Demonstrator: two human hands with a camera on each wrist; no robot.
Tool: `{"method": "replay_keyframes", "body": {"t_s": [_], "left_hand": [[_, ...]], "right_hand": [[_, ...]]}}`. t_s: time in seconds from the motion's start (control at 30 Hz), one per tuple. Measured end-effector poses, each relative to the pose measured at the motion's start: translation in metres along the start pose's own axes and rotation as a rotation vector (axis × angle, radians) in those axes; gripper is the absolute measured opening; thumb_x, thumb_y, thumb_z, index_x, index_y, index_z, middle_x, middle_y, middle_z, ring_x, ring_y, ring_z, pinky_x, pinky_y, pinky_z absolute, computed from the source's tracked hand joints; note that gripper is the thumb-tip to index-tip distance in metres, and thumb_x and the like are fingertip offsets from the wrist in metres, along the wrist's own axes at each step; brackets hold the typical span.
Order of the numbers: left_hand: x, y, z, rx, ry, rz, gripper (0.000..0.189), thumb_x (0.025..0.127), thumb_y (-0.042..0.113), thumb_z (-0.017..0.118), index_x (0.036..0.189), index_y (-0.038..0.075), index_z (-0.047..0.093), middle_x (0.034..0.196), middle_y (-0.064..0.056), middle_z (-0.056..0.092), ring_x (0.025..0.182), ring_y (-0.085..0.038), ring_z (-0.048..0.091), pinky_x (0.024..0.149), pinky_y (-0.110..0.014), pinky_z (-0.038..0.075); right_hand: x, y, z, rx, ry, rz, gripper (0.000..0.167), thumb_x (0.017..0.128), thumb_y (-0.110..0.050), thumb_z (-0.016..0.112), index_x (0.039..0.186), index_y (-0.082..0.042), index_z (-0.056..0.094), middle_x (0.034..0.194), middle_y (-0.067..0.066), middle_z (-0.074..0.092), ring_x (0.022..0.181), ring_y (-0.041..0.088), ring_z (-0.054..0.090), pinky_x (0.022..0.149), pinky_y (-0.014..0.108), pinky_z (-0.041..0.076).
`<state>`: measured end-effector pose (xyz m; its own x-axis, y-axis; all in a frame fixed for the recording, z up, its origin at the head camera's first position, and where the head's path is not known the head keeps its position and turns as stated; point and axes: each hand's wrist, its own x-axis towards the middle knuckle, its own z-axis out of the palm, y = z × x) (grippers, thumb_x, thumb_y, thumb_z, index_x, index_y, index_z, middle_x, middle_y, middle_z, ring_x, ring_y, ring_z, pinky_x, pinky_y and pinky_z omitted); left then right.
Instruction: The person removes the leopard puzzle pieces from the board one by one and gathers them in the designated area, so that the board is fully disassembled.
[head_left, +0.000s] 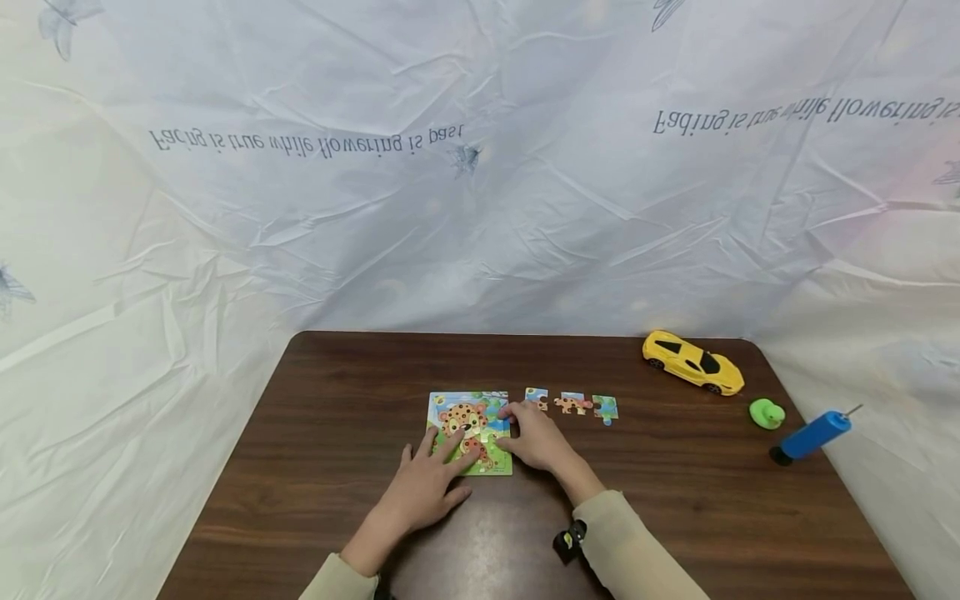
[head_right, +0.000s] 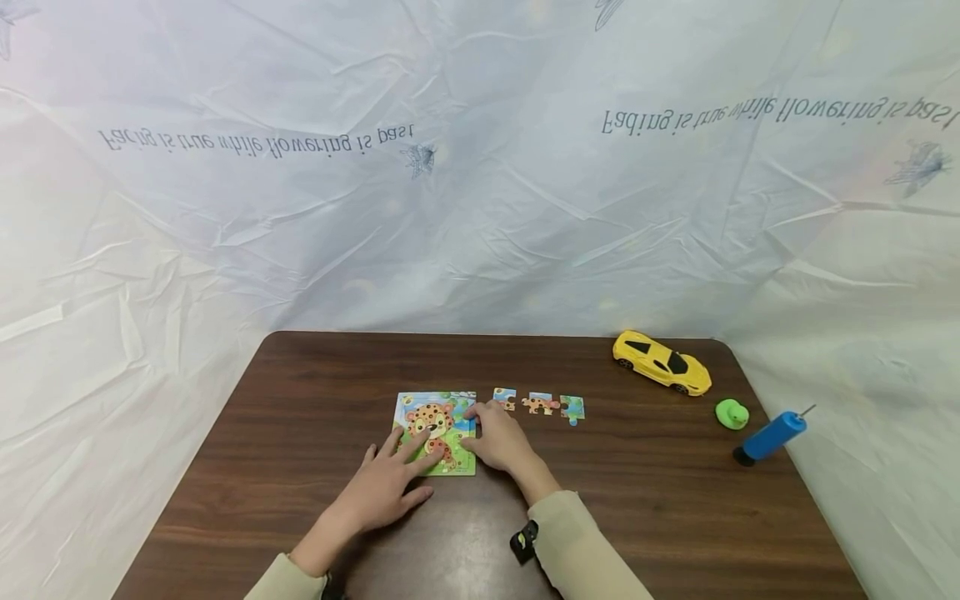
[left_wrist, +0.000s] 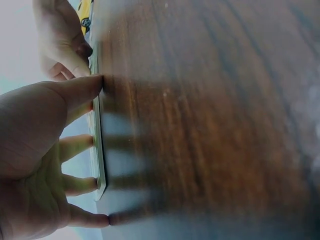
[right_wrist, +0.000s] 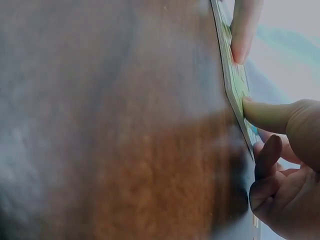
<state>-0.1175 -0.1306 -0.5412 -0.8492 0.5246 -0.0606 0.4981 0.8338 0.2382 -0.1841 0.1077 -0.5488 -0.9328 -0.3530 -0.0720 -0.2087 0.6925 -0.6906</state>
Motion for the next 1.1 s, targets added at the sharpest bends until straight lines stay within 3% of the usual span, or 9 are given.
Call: {"method": "replay_keyframes", "body": {"t_s": [0.37,0.53,0.83,1.1], "left_hand": [[0.0006,0.0011,-0.0021,0.003,-0.001,-0.003,0.055,0.103,0.047,0.064,0.154,0.031,0.054,0.165,-0.008,0.037,0.147,-0.053,0.031,0.098,-0.079,0.038],[0.0002,0.0009,-0.0022,-0.003,-0.001,-0.002,0.054,0.103,0.046,0.064,0.154,0.030,0.055,0.165,-0.008,0.037,0.147,-0.053,0.031,0.098,-0.079,0.038],[0.0001,0.0012,-0.0023,-0.005,0.004,0.003,0.054,0.103,0.047,0.064,0.154,0.031,0.055,0.165,-0.008,0.037,0.146,-0.053,0.032,0.098,-0.080,0.038],[0.0000,0.0000,-0.0008,-0.014,-0.005,-0.003,0.054,0.103,0.046,0.064,0.154,0.031,0.054,0.166,-0.008,0.036,0.147,-0.052,0.031,0.098,-0.080,0.037]], "right_hand": [[0.0002,-0.0044,-0.0007,0.008,0.027,0.003,0.035,0.093,-0.016,0.082,0.124,-0.009,0.068,0.116,0.006,0.063,0.105,0.024,0.062,0.090,0.046,0.053],[0.0000,-0.0035,-0.0017,0.039,0.022,-0.011,0.033,0.092,-0.015,0.081,0.122,-0.010,0.068,0.110,0.003,0.066,0.099,0.021,0.063,0.085,0.045,0.054],[0.0049,0.0026,0.0032,0.081,0.088,-0.008,0.014,0.104,-0.014,0.065,0.117,-0.013,0.071,0.098,-0.005,0.066,0.082,0.011,0.061,0.078,0.038,0.052],[0.0066,0.0046,0.0038,0.167,0.148,0.014,0.012,0.103,-0.012,0.065,0.111,-0.011,0.075,0.093,-0.004,0.067,0.073,0.011,0.058,0.072,0.035,0.052]]}}
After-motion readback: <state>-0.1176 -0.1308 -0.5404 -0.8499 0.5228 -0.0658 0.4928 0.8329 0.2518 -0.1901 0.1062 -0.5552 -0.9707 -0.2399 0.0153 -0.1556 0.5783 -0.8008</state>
